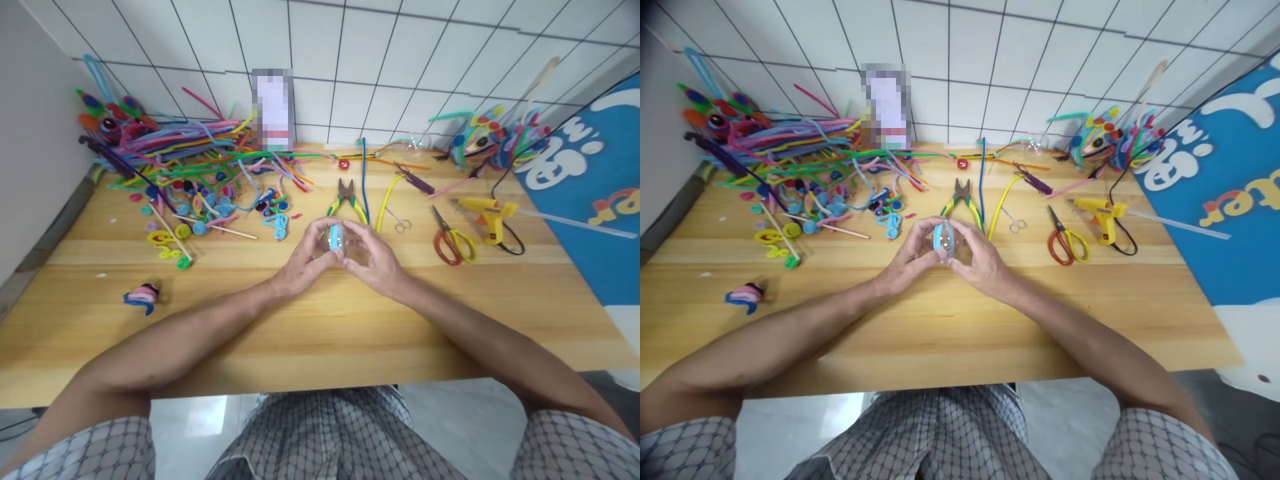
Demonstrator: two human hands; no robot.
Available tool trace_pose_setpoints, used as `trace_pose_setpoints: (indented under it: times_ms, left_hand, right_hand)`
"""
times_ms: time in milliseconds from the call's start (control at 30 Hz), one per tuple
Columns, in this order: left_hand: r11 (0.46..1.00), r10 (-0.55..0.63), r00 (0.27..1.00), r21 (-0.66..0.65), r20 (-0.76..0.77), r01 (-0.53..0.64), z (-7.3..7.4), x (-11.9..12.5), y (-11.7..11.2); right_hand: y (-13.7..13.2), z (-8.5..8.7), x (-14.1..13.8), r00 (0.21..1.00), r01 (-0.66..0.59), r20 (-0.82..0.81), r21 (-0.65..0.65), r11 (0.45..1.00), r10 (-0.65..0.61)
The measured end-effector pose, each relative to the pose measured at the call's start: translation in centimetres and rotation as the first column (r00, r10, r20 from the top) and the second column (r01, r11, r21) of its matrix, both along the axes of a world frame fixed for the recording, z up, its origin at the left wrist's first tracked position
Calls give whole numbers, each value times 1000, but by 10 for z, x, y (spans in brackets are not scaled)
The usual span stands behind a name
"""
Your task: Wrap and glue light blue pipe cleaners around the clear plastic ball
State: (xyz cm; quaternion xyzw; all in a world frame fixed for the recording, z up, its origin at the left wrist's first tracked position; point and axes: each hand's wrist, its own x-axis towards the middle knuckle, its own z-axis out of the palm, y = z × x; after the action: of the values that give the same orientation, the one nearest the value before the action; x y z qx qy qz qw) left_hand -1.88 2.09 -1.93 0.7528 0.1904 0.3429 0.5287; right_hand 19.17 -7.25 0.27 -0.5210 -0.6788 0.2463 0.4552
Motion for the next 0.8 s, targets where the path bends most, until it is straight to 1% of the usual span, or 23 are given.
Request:
trace_pose_setpoints:
  times_ms: [100,200,267,400,533,633,800]
  left_hand:
    - [1000,-24,1000,11,-13,24,6,-2,-3]
    - [997,-42,999,69,-28,44,13,-4,-7]
    - [994,-61,997,92,-41,65,15,-5,-8]
    - [991,-105,994,86,-23,107,11,-6,-7]
    - [991,-132,991,12,14,131,7,-6,-6]
    - [992,-122,992,-22,34,123,5,-6,-6]
    - [994,-107,992,8,61,107,4,-4,-6]
  right_hand:
    - [-5,-2,1,999,4,54,20,1000,-5]
    - [-12,-8,2,995,38,84,82,996,-45]
    - [-17,-10,2,994,57,86,116,992,-67]
    - [-20,-10,1,995,47,78,146,988,-59]
    - [-19,-7,1,997,33,60,154,988,-42]
    - [-18,-7,0,998,35,54,146,989,-43]
    - [-19,-9,-3,998,40,37,167,985,-47]
